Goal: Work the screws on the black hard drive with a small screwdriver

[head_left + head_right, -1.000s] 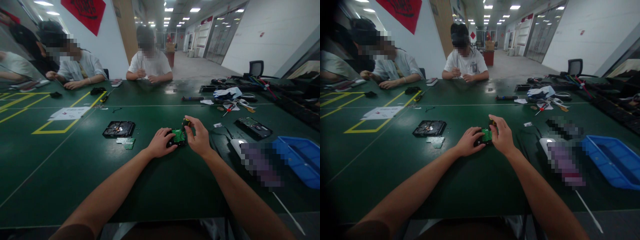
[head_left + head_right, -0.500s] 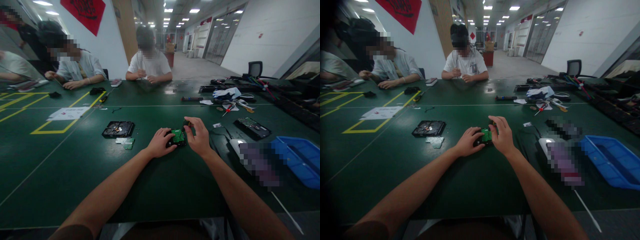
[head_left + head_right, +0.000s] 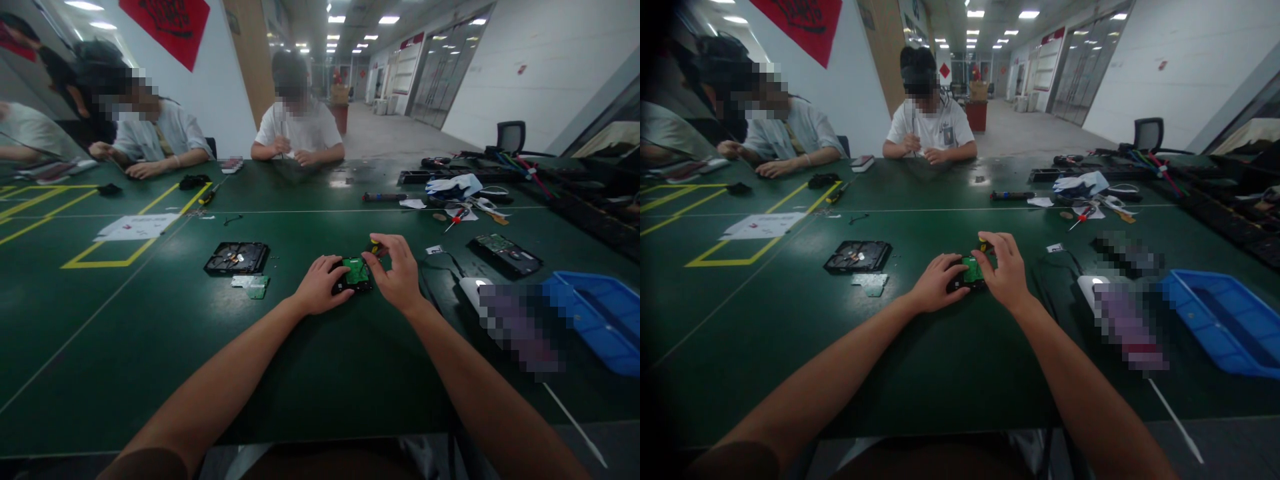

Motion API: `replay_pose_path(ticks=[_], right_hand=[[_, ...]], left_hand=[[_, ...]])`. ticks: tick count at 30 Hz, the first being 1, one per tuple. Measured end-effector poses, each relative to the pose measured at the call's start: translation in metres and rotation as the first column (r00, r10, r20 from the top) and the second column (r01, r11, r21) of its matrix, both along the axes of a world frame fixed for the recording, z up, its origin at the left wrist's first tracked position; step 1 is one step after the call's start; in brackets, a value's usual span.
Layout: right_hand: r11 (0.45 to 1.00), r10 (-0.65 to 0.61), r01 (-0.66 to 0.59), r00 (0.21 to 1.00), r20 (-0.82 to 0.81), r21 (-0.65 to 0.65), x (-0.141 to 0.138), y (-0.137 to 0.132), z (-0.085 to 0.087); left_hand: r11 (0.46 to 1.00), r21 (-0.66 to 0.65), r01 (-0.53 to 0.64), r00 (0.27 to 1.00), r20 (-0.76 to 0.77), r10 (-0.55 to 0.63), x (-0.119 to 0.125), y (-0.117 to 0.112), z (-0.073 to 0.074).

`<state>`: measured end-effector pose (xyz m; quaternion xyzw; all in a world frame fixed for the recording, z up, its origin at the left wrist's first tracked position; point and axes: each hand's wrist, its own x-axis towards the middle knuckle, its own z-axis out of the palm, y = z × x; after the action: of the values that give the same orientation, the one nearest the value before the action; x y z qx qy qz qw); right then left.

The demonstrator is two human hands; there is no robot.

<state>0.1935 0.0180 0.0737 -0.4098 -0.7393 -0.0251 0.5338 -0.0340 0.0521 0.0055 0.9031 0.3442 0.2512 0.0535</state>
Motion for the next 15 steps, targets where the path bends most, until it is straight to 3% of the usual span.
replay_pose_path(ticks=[15], right_hand=[[0.999, -0.004, 0.006, 0.999, 0.032, -0.04, 0.0022, 0.0017, -0.006]], left_hand=[[1.0, -0.018, -0.001, 1.0, 0.003, 0.001, 0.0002, -0.0013, 0.0022]])
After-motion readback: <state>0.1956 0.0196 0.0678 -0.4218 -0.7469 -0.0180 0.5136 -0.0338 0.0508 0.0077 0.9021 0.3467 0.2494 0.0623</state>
